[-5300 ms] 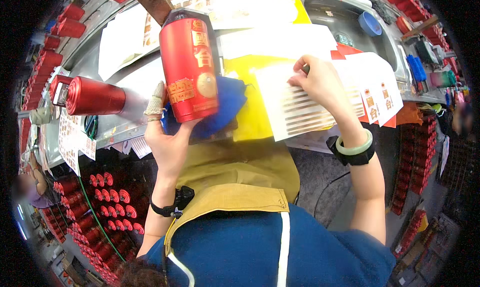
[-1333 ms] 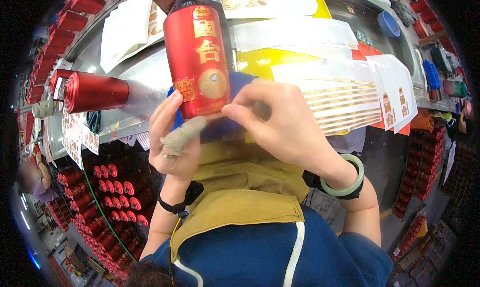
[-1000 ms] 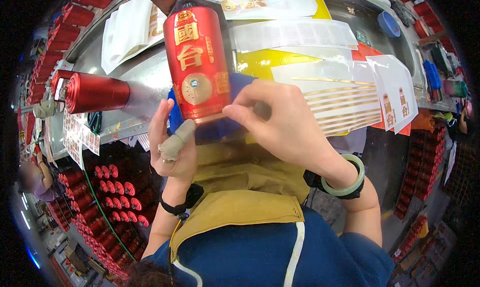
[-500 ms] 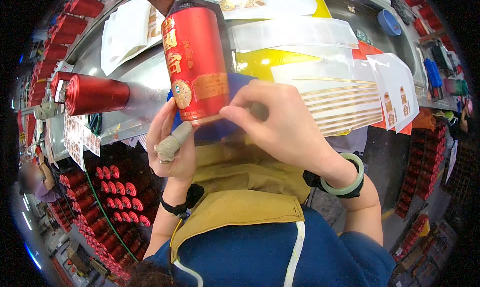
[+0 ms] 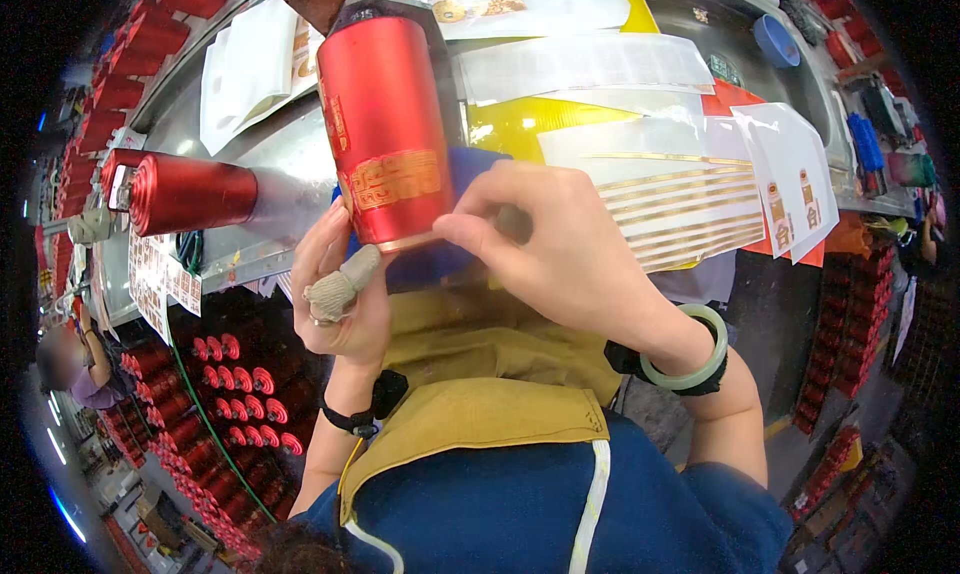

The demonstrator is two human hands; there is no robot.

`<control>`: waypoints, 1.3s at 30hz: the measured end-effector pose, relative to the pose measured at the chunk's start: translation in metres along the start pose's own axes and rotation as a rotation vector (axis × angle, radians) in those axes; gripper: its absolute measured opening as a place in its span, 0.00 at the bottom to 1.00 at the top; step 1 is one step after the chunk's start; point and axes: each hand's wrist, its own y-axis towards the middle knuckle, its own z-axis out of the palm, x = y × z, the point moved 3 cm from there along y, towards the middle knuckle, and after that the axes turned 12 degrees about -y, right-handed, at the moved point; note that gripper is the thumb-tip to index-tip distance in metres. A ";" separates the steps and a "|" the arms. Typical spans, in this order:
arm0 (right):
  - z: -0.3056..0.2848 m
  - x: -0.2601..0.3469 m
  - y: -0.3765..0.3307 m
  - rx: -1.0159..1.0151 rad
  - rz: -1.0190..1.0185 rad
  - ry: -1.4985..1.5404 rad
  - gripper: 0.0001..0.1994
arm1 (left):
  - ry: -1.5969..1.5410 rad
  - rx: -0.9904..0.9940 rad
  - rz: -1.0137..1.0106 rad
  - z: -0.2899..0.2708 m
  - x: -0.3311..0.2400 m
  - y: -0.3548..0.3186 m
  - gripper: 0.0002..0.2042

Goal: The recorder is applying labels and gold foil decorative stickers to red cylindrical containers at a production workstation.

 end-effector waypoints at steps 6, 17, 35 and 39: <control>-0.004 0.000 -0.001 0.038 0.032 -0.023 0.10 | 0.282 0.157 0.210 -0.001 -0.014 0.005 0.22; 0.000 -0.003 -0.001 0.034 0.057 0.043 0.09 | -0.269 0.031 -0.040 -0.001 0.000 -0.003 0.27; 0.001 -0.005 -0.001 0.009 0.017 0.011 0.09 | 0.084 0.049 0.124 0.000 -0.008 -0.003 0.26; -0.001 -0.006 0.000 0.002 0.011 -0.003 0.09 | 0.366 0.176 0.295 0.004 -0.020 0.003 0.24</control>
